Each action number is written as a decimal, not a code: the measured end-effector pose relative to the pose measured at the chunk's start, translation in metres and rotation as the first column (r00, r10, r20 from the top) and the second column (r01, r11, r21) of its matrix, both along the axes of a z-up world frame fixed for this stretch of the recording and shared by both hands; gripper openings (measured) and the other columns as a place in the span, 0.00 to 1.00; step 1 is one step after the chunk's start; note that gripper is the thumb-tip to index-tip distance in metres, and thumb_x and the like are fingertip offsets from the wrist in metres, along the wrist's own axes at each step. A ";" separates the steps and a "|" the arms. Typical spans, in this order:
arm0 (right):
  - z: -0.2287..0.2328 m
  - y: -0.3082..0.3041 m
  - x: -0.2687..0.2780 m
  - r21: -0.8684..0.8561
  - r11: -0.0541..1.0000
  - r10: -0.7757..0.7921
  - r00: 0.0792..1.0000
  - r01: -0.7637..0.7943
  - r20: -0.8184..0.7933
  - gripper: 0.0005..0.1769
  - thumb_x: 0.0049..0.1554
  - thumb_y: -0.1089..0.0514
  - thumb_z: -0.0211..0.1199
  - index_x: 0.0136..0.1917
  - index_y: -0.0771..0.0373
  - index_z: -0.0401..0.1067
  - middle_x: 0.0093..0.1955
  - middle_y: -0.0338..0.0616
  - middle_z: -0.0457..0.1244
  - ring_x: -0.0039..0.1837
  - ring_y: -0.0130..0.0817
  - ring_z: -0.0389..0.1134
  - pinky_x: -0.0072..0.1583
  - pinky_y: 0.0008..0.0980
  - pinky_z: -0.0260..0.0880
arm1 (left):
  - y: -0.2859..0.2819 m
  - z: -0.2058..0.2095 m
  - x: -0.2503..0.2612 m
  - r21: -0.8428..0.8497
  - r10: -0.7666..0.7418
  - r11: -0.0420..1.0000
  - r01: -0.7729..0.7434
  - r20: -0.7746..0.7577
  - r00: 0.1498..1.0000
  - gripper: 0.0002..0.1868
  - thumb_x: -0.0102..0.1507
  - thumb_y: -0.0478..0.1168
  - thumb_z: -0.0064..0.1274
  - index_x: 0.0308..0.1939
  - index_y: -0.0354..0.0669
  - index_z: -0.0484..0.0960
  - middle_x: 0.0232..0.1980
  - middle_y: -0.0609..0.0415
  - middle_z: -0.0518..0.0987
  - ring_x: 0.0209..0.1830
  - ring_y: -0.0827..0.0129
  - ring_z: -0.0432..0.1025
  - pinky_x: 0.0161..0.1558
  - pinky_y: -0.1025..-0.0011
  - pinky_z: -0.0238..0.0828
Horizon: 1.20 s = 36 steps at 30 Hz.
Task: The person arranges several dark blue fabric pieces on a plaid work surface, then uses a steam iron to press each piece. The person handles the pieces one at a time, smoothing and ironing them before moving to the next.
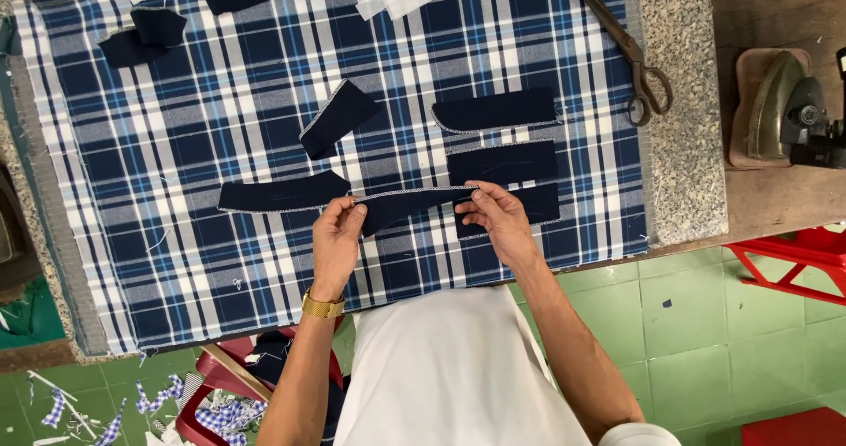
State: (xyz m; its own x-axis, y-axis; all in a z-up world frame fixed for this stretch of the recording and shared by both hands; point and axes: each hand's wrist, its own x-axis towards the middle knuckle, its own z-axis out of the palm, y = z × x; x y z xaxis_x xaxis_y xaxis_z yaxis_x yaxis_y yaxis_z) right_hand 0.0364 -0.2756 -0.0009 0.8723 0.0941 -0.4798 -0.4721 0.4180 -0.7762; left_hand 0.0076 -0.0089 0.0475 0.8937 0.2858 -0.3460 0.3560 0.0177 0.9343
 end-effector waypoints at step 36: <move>-0.007 0.003 -0.004 -0.012 1.000 -0.025 0.999 0.025 -0.032 0.13 0.62 0.66 0.60 0.59 0.72 0.73 0.42 0.43 0.64 0.42 0.36 0.73 0.43 0.30 0.78 | 0.009 -0.019 -0.011 -0.093 0.037 0.995 -0.043 -0.060 0.998 0.04 0.69 0.32 0.53 0.45 0.34 0.81 0.28 0.53 0.73 0.22 0.73 0.71 0.19 0.79 0.71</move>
State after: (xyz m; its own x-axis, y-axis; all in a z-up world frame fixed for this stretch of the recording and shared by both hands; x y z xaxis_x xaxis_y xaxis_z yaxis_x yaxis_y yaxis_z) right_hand 0.0325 -0.2729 -0.0081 0.8582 0.0664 -0.5090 -0.4866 0.4208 -0.7656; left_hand -0.0037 -0.0001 0.0281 0.8598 0.2843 -0.4241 0.4070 0.1201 0.9055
